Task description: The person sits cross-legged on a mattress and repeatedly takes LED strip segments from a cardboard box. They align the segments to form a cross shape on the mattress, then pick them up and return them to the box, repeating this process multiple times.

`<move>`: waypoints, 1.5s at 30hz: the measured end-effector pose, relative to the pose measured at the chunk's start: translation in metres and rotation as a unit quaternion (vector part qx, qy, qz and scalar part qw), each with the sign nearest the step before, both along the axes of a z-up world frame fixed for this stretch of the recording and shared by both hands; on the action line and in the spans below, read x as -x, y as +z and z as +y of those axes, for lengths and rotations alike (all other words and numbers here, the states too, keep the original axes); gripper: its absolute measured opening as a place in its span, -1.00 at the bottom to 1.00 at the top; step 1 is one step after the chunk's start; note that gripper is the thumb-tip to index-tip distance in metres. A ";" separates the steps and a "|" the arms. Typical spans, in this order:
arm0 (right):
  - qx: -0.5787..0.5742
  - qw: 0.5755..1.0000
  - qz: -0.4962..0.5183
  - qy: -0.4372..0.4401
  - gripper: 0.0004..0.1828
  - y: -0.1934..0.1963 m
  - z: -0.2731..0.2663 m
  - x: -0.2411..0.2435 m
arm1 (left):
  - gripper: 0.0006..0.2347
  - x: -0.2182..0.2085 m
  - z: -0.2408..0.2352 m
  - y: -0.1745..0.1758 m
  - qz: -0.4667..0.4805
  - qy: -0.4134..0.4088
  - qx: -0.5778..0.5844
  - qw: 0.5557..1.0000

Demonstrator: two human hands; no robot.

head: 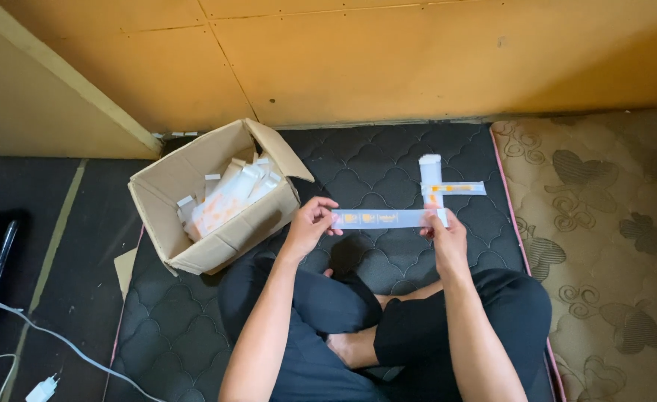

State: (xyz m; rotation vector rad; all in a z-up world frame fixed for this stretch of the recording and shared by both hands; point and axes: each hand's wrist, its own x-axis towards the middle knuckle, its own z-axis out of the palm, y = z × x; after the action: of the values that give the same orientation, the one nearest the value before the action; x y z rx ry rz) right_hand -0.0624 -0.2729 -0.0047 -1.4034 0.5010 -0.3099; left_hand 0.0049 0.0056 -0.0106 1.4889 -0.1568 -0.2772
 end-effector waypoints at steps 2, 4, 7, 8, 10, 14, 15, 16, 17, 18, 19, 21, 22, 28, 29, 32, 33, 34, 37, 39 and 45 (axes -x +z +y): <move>0.000 1.000 -0.012 0.016 -0.69 0.005 -0.003 0.000 | -0.78 0.002 0.001 0.010 -0.014 -0.005 -0.034 0.999; -0.001 0.999 -0.025 0.031 -0.51 0.000 -0.011 -0.004 | -0.79 0.005 0.000 0.023 -0.030 -0.012 -0.068 0.997; 0.028 0.998 -0.023 0.058 -0.78 -0.008 -0.023 -0.007 | -0.81 0.012 0.000 0.038 -0.031 -0.014 -0.093 0.995; 0.035 0.995 -0.023 0.086 -0.79 0.000 -0.023 -0.004 | -0.78 0.012 0.002 0.039 -0.033 -0.020 -0.074 0.996; 0.041 0.992 -0.023 0.114 -0.80 0.015 -0.026 0.002 | -0.75 0.014 0.004 0.042 -0.034 -0.026 -0.055 0.998; 0.064 0.981 -0.001 0.181 -0.63 0.039 -0.035 0.013 | -0.67 0.020 0.006 0.049 -0.041 -0.039 -0.017 0.998; 0.064 0.975 0.003 0.212 -0.50 0.044 -0.039 0.016 | -0.66 0.022 0.006 0.051 -0.051 -0.038 -0.024 0.998; 0.064 0.975 0.003 0.213 -0.50 0.048 -0.039 0.017 | -0.66 0.022 0.006 0.046 -0.051 -0.038 -0.024 0.998; 0.064 0.970 0.003 0.235 -0.40 0.052 -0.039 0.019 | -0.69 0.022 0.006 0.042 -0.063 -0.030 -0.018 0.997; 0.065 0.965 0.001 0.256 -0.31 0.055 -0.040 0.020 | -0.71 0.021 0.006 0.037 -0.075 -0.024 -0.012 0.997; 0.065 0.965 0.001 0.255 -0.31 0.056 -0.040 0.019 | -0.71 0.020 0.005 0.042 -0.075 -0.025 -0.013 0.997; 0.103 0.971 -0.002 0.217 -0.63 0.055 -0.041 0.019 | -0.87 0.022 0.004 0.050 -0.090 0.000 -0.130 0.988; 0.102 0.971 -0.002 0.216 -0.63 0.049 -0.044 0.019 | -0.87 0.021 0.004 0.046 -0.090 -0.001 -0.130 0.987; 0.167 0.973 -0.025 0.158 -0.79 0.026 -0.060 0.018 | -0.82 0.026 -0.004 0.054 -0.049 0.020 -0.123 0.991; 0.160 0.974 -0.025 0.156 -0.79 0.025 -0.059 0.019 | -0.85 0.027 -0.004 0.053 -0.005 0.022 -0.089 0.996; 0.142 0.977 -0.004 0.161 -0.81 0.026 -0.055 0.019 | -0.91 0.023 -0.005 0.042 0.062 0.026 -0.048 0.997; 0.130 0.977 0.017 0.169 -0.83 0.027 -0.054 0.019 | -0.89 0.022 -0.004 0.037 0.085 0.028 -0.041 0.995; 0.130 0.977 0.017 0.169 -0.83 0.024 -0.055 0.018 | -0.89 0.023 -0.004 0.038 0.085 0.028 -0.041 0.995; 0.107 0.978 0.033 0.173 -0.86 0.018 -0.059 0.016 | -0.85 0.023 -0.002 0.036 0.090 0.030 -0.037 0.995; 0.090 0.977 0.039 0.187 -0.83 0.016 -0.062 0.016 | -0.83 0.022 -0.001 0.030 0.090 0.024 -0.042 0.995; 0.080 0.978 0.044 0.189 -0.80 0.023 -0.057 0.016 | -0.83 0.020 0.002 0.026 0.097 0.028 -0.030 0.994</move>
State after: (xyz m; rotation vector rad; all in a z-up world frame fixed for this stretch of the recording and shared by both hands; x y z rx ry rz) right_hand -0.0788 -0.3299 0.0188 -1.6411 0.2750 0.0218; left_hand -0.0149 0.0078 0.0154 1.5135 0.0490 -0.3806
